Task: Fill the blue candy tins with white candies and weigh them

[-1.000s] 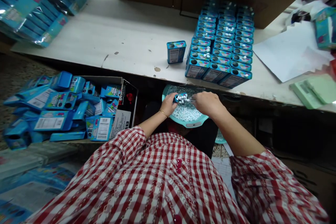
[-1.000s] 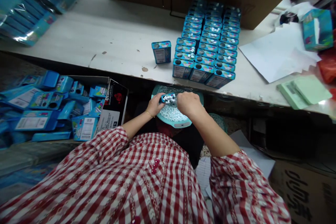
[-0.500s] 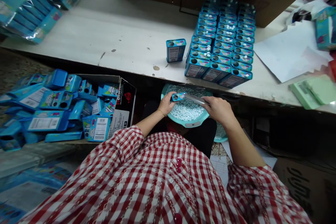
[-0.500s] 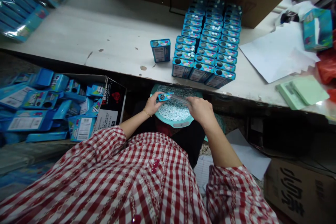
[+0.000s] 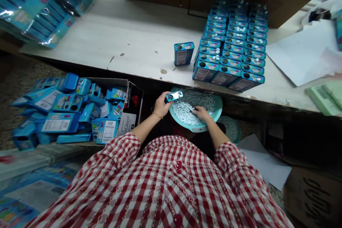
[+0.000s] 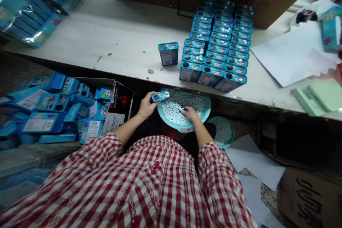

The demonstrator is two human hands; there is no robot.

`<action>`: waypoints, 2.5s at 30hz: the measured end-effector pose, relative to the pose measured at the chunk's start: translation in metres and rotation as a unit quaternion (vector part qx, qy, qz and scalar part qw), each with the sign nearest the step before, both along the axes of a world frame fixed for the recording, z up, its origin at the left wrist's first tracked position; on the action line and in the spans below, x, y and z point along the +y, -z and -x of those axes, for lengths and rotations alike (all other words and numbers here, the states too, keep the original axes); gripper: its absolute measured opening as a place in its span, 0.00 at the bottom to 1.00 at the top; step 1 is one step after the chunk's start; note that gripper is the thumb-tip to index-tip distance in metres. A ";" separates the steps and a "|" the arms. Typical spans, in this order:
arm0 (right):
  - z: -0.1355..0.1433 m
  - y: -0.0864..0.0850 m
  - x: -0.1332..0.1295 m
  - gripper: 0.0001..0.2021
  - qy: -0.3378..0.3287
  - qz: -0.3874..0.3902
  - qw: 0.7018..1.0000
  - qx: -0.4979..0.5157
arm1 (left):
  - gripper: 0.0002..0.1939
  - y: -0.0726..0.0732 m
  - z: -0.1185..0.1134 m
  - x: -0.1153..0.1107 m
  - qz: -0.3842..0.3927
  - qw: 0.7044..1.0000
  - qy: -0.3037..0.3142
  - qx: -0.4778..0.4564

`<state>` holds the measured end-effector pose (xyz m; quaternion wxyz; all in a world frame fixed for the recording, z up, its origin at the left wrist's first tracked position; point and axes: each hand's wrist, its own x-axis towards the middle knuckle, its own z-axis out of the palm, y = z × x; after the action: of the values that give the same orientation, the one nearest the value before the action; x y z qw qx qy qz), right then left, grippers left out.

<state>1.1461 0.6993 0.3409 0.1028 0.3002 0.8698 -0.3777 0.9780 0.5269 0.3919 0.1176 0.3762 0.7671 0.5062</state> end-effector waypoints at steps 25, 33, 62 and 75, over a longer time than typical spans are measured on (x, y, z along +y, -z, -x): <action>0.024 -0.201 -0.022 0.17 -0.168 -0.282 0.923 -0.200 | 0.19 0.010 -0.036 0.034 0.106 0.991 0.061 0.055; -0.001 -0.205 -0.017 0.17 -0.136 -0.298 0.929 -0.169 | 0.17 0.008 -0.030 0.027 0.075 0.995 0.046 0.039; -0.019 -0.040 -0.005 0.18 -0.047 -0.078 0.983 -0.160 | 0.19 0.004 -0.018 0.011 0.048 0.997 0.061 0.030; -0.023 -0.170 -0.011 0.17 -0.074 -0.171 0.981 -0.055 | 0.19 0.004 -0.036 0.025 0.063 0.995 0.066 0.047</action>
<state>1.1695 0.6886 0.5111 0.1253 0.2686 0.9345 -0.1974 1.0140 0.5523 0.3878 0.1379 0.4416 0.7757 0.4292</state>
